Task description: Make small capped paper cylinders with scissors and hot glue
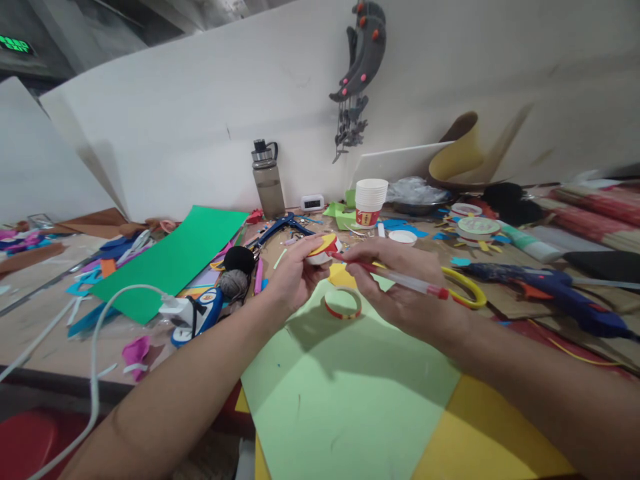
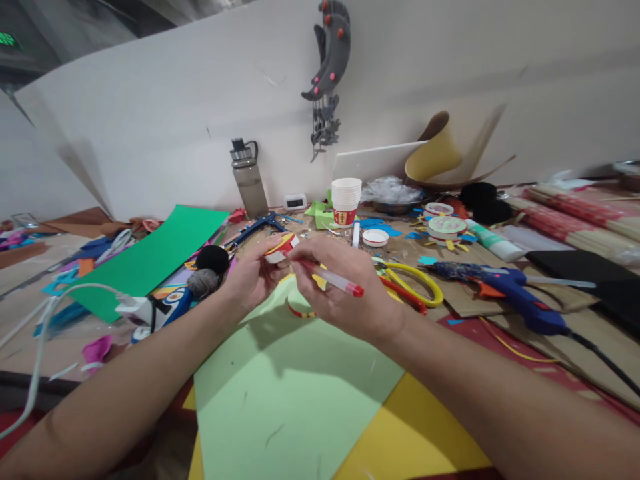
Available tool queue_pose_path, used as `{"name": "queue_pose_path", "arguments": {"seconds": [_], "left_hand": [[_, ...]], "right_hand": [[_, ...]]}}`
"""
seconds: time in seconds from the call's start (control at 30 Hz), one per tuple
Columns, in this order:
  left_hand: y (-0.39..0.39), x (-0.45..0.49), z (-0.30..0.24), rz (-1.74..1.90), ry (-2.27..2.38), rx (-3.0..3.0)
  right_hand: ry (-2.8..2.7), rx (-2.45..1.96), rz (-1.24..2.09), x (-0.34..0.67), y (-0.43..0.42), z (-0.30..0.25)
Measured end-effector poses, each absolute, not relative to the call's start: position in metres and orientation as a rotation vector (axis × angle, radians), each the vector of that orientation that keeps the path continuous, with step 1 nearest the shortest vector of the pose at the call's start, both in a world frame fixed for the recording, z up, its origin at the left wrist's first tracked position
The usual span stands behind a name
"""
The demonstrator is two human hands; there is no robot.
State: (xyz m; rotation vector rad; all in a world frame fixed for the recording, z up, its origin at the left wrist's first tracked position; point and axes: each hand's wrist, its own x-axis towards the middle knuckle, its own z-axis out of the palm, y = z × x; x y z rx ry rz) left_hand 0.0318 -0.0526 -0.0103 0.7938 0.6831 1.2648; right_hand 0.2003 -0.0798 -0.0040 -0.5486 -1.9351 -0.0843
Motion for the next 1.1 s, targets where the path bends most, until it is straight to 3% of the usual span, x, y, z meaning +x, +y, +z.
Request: {"name": "queue_pose_path", "arguments": {"seconds": [1.1], "left_hand": [[-0.0517, 0.0321, -0.0109, 1.28, 0.713, 0.801]], "right_hand": [[-1.951, -0.541, -0.09, 0.2003, -0.0806, -0.0039]]}}
